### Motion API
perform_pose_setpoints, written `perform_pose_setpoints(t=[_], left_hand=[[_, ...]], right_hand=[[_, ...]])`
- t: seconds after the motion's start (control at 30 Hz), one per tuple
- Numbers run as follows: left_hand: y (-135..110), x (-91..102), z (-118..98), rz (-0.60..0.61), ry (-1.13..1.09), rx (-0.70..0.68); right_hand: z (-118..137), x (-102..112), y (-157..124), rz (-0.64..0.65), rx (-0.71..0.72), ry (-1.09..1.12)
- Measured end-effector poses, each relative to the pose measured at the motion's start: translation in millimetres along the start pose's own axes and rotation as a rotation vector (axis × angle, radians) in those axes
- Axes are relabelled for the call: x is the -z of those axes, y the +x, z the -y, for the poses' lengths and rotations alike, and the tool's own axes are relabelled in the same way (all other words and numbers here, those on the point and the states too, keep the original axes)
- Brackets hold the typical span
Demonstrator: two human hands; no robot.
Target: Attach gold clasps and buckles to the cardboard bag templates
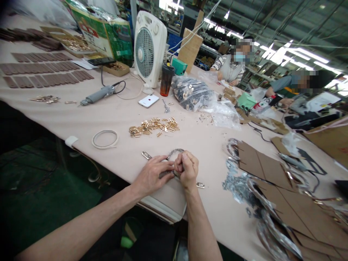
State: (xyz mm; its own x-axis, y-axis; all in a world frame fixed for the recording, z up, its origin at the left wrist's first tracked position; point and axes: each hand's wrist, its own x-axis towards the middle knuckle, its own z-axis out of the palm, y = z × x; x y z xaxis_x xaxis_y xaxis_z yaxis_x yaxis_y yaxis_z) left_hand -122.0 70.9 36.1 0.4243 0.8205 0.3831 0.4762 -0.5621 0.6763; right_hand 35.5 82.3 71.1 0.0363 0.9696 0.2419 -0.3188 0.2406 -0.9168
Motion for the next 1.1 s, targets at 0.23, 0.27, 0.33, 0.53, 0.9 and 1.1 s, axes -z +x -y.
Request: perform_pose_setpoints(t=[0.23, 0.27, 0.33, 0.53, 0.9, 1.1], left_hand=[[-1, 4.0, 2, 0.007, 0.026, -0.018], [-1, 4.5, 1, 0.007, 0.029, -0.032], [-2, 5.2, 1, 0.01, 0.041, -0.057], [-4, 1.3, 2, 0.039, 0.108, -0.059], [-3, -0.7, 2, 0.023, 0.099, -0.044], [-1, 4.6, -2, 0.035, 0.092, -0.056]], right_hand=[[-2, -6, -15, 0.206, 0.247, -0.445], [-1, -7, -16, 0.205, 0.255, -0.447], [3, -6, -16, 0.193, 0.222, -0.422], [31, 2, -20, -0.179, 0.293, -0.03], [-4, -16, -46, -0.074, 0.341, -0.274], [-10, -15, -35, -0.076, 0.361, -0.388]])
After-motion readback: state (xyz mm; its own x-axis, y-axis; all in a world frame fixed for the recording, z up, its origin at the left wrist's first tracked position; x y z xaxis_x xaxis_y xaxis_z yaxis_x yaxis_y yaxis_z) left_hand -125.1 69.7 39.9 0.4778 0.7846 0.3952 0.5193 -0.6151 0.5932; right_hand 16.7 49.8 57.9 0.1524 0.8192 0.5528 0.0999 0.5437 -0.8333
